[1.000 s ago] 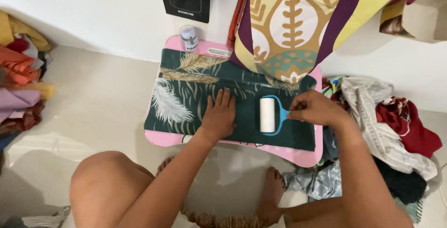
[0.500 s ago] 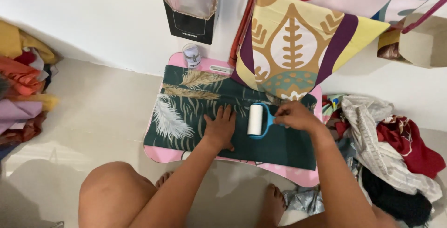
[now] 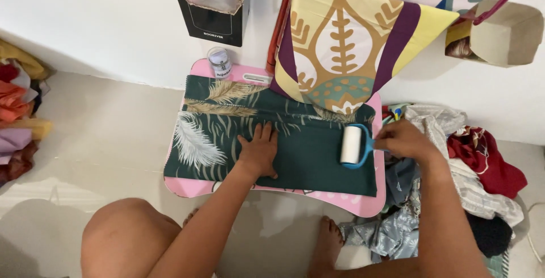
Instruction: Folding a patterned cloth on a small table and using a lint roller to remove debris from its surface.
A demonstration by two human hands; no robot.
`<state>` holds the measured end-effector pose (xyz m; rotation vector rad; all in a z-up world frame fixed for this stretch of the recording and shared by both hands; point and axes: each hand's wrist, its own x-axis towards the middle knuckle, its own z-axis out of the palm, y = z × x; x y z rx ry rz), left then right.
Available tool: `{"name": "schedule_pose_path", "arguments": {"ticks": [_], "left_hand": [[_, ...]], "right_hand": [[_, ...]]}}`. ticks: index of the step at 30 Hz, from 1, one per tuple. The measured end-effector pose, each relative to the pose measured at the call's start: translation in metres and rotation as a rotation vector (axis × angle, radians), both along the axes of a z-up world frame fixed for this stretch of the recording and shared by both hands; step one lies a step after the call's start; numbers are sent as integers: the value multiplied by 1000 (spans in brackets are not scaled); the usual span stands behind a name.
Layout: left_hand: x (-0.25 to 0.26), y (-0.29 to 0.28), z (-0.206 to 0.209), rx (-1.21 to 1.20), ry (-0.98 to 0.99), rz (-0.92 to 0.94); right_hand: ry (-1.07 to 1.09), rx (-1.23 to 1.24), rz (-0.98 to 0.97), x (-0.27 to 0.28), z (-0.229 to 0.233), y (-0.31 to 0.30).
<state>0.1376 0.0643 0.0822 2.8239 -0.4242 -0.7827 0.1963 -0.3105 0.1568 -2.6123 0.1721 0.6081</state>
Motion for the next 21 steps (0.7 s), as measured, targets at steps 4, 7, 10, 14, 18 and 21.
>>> {"name": "schedule_pose_path", "arguments": {"ticks": [4, 7, 10, 14, 18, 21], "left_hand": [[-1, -1, 4, 23, -10, -14], [2, -2, 5, 13, -11, -6], [3, -1, 2, 1, 7, 0], [4, 1, 0, -15, 30, 1], [3, 3, 5, -34, 58, 0], [6, 0, -34, -39, -55, 53]], "right_hand": [[-51, 126, 102, -9, -18, 68], [-61, 243, 181, -18, -34, 96], [-9, 210, 188, -27, -38, 87], [4, 13, 117, -29, -41, 21], [35, -142, 34, -33, -38, -55], [-32, -132, 23, -55, 2, -45]]}}
